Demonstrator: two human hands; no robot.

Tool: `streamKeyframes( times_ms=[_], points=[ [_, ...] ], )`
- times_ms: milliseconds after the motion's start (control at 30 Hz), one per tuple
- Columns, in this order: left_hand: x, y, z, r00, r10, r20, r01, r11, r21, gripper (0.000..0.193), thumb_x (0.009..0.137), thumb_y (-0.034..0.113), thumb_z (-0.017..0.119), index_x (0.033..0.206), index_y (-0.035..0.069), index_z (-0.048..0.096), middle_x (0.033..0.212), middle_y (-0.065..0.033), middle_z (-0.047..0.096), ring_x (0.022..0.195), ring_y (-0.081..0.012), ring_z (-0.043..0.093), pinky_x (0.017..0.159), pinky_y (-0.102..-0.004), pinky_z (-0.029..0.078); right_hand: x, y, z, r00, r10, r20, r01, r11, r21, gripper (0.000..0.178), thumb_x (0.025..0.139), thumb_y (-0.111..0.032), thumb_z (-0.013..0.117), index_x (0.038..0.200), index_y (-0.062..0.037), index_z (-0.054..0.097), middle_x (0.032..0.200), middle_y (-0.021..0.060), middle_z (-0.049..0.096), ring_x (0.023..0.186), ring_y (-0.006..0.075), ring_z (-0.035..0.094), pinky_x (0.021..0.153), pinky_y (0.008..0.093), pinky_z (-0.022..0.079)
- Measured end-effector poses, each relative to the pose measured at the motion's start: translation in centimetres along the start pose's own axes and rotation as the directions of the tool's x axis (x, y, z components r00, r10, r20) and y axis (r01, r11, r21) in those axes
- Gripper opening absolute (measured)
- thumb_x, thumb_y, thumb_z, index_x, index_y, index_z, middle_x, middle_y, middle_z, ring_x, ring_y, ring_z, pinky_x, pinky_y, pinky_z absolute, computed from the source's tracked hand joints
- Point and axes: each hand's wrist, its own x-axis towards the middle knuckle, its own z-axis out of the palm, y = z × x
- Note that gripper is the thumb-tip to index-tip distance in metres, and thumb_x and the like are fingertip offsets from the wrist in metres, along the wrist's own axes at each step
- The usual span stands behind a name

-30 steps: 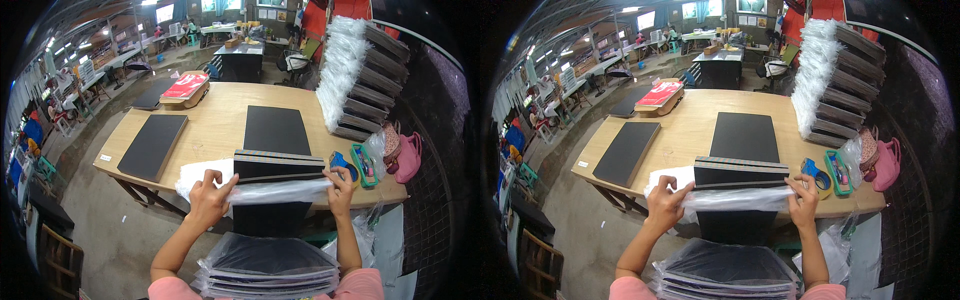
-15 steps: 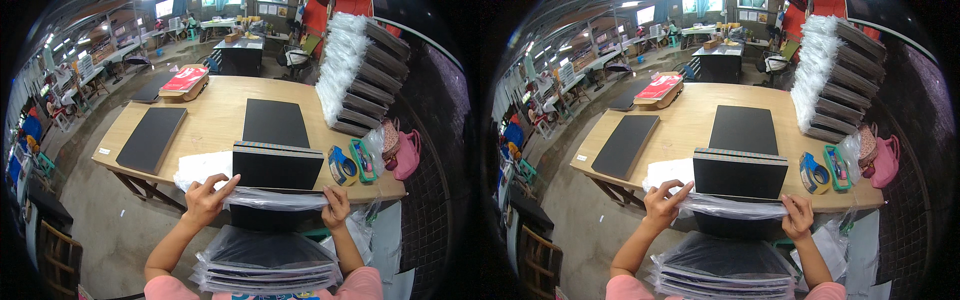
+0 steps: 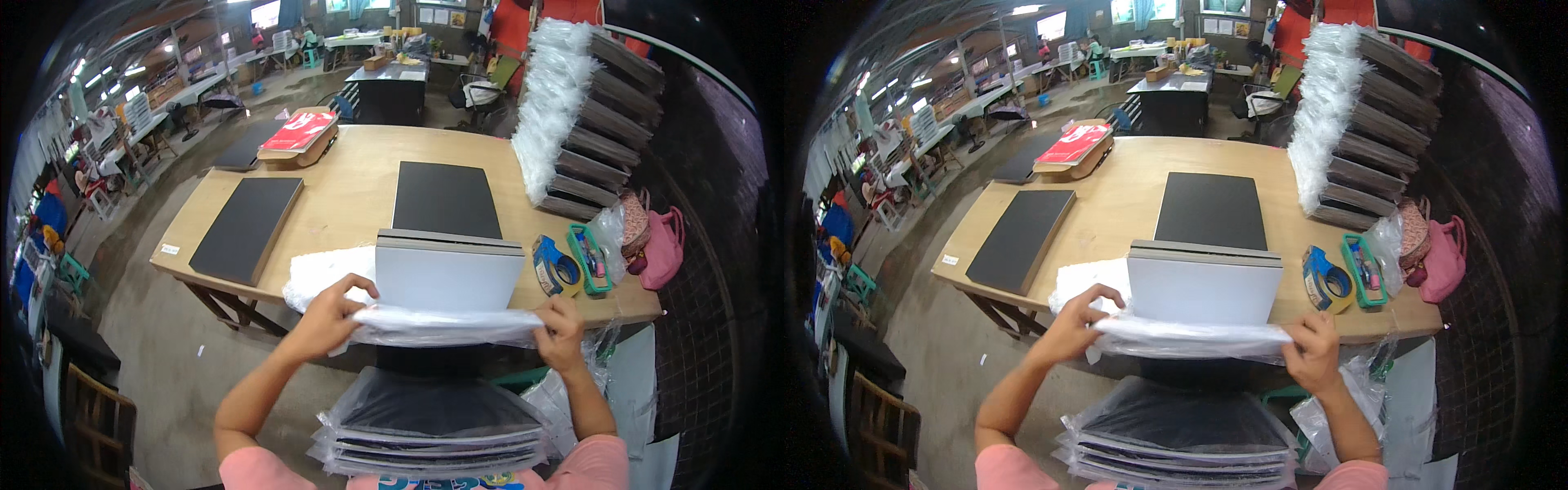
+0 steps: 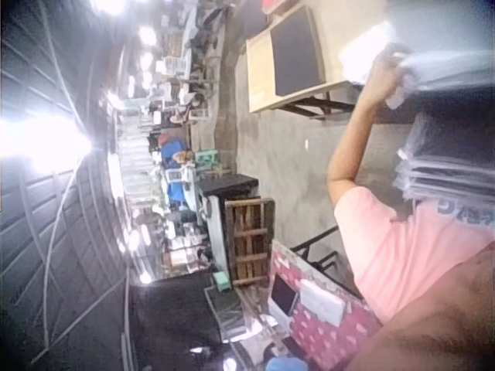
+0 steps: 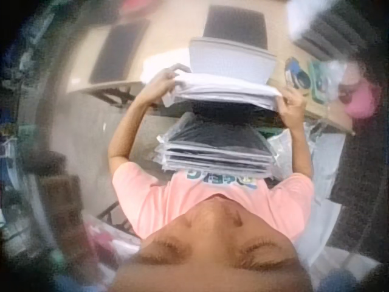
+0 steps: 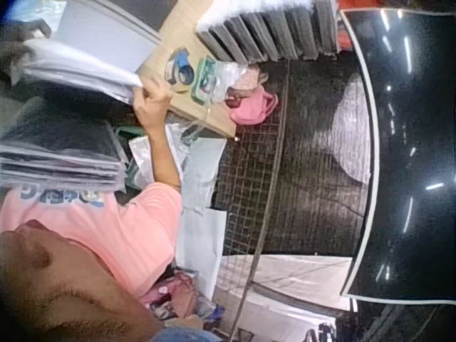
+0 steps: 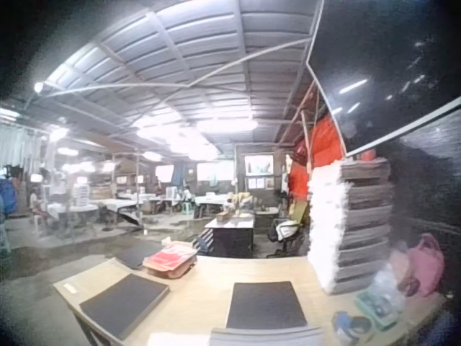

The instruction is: The person wraps individual black rectangular panels in clear plastic bags, tucking the excess plastic around the edges and stacking them onto a pile.

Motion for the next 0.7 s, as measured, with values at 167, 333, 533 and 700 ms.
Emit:
streamKeyframes(
  times_ms=[167, 333, 533, 700],
  points=[
    [1.9, -5.8, 0.5, 0.927, -0.226, 0.301, 0.346, 0.826, -0.445, 0.015, 0.085, 0.014, 0.06, 0.094, 0.005, 0.066, 0.075, 0.0025, 0.065, 0.06, -0.0059, 0.055, 0.05, -0.0215, 0.041, 1.2, 1.3, -1.2, 0.53, 0.39, 0.753, -0.848, 0.223, 0.481, 0.011, 0.076, -0.007, 0.067, 0.08, 0.003, 0.069, 0.071, 0.0079, 0.066, 0.061, 0.015, 0.06, 0.055, 0.029, 0.047],
    [1.2, -19.4, 4.0, 0.79, -0.306, 0.531, 0.594, 0.599, -0.537, 0.004, 0.086, 0.011, 0.061, 0.086, 0.008, 0.064, 0.067, 0.0045, 0.057, 0.053, -0.0038, 0.047, 0.043, -0.0176, 0.033, -8.3, 7.4, 6.0, 0.565, 0.354, 0.745, -0.751, -0.154, 0.642, 0.014, 0.079, -0.012, 0.066, 0.089, -0.0012, 0.069, 0.085, 0.0066, 0.067, 0.077, 0.0155, 0.062, 0.073, 0.0316, 0.049],
    [-3.2, -24.4, 11.1, 0.847, -0.348, 0.401, 0.53, 0.495, -0.689, 0.017, 0.09, 0.025, 0.061, 0.097, 0.01, 0.066, 0.076, 0.0006, 0.064, 0.061, -0.0054, 0.057, 0.053, -0.0206, 0.047, -19.8, 11.2, 11.9, 0.501, 0.385, 0.775, -0.865, 0.249, 0.435, 0.015, 0.085, -0.017, 0.064, 0.088, -0.0027, 0.067, 0.083, -0.0007, 0.06, 0.077, 0.0112, 0.056, 0.07, 0.0246, 0.044],
    [-5.0, -20.9, 10.5, 0.971, -0.164, 0.171, 0.234, 0.544, -0.805, 0.038, 0.089, 0.04, 0.061, 0.103, 0.005, 0.065, 0.081, -0.0005, 0.063, 0.068, -0.009, 0.058, 0.063, -0.0228, 0.047, -14.7, 5.7, 8.2, 0.651, 0.175, 0.738, -0.749, 0.304, 0.589, 0.018, 0.089, -0.023, 0.061, 0.092, -0.0055, 0.064, 0.103, 0.0089, 0.06, 0.103, 0.0203, 0.05, 0.088, 0.0346, 0.039]
  ],
)
